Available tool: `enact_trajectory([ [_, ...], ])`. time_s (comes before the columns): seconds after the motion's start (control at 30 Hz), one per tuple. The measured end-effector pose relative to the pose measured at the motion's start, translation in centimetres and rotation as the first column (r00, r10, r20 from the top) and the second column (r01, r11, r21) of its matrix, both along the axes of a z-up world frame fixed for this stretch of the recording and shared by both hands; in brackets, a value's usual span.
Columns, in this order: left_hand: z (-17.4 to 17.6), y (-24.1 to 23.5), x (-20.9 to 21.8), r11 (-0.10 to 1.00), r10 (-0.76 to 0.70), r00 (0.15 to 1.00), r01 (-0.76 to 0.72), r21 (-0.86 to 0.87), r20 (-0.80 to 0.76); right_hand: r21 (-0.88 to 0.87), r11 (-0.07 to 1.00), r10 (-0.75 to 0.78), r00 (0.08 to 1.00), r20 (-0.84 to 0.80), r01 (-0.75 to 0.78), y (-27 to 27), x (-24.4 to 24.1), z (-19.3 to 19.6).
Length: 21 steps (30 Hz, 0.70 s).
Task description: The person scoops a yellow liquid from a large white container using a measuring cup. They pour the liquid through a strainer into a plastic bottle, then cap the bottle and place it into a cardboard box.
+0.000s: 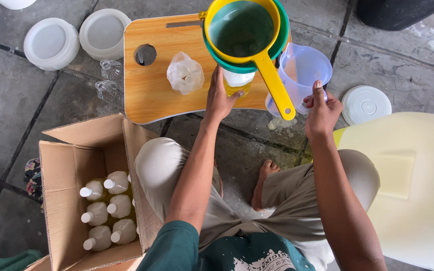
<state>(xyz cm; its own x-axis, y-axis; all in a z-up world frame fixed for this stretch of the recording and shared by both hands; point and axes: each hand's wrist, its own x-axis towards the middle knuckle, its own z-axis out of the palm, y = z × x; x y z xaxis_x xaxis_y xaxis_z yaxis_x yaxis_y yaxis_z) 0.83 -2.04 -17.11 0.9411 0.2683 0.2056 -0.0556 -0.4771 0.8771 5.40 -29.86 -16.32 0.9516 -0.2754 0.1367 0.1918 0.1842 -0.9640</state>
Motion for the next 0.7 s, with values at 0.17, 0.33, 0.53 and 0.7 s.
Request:
enact_trajectory([
  [0.17,2.1,-0.5,-1.0,1.000,-0.003,1.000,0.003,-0.006,0.006,0.045,0.999,0.013,1.000,-0.001,-0.013,0.3,-1.5,2.0],
  [0.33,3.0,-1.7,-3.1,0.996,0.061,0.998,-0.060,-0.059,0.018,0.047,0.998,0.035,0.999,0.017,-0.036,-1.7,-2.5,3.1],
  [0.53,-2.8,-5.6,-6.8,0.970,0.212,0.977,-0.214,-0.111,-0.030,0.117,0.993,0.013,0.999,0.051,-0.019,-6.3,-6.8,9.6],
  [0.7,-0.7,-12.6,-7.5,0.997,-0.062,0.997,0.059,-0.055,-0.054,0.158,0.985,-0.082,0.989,0.126,0.061,-11.5,-10.8,16.8],
])
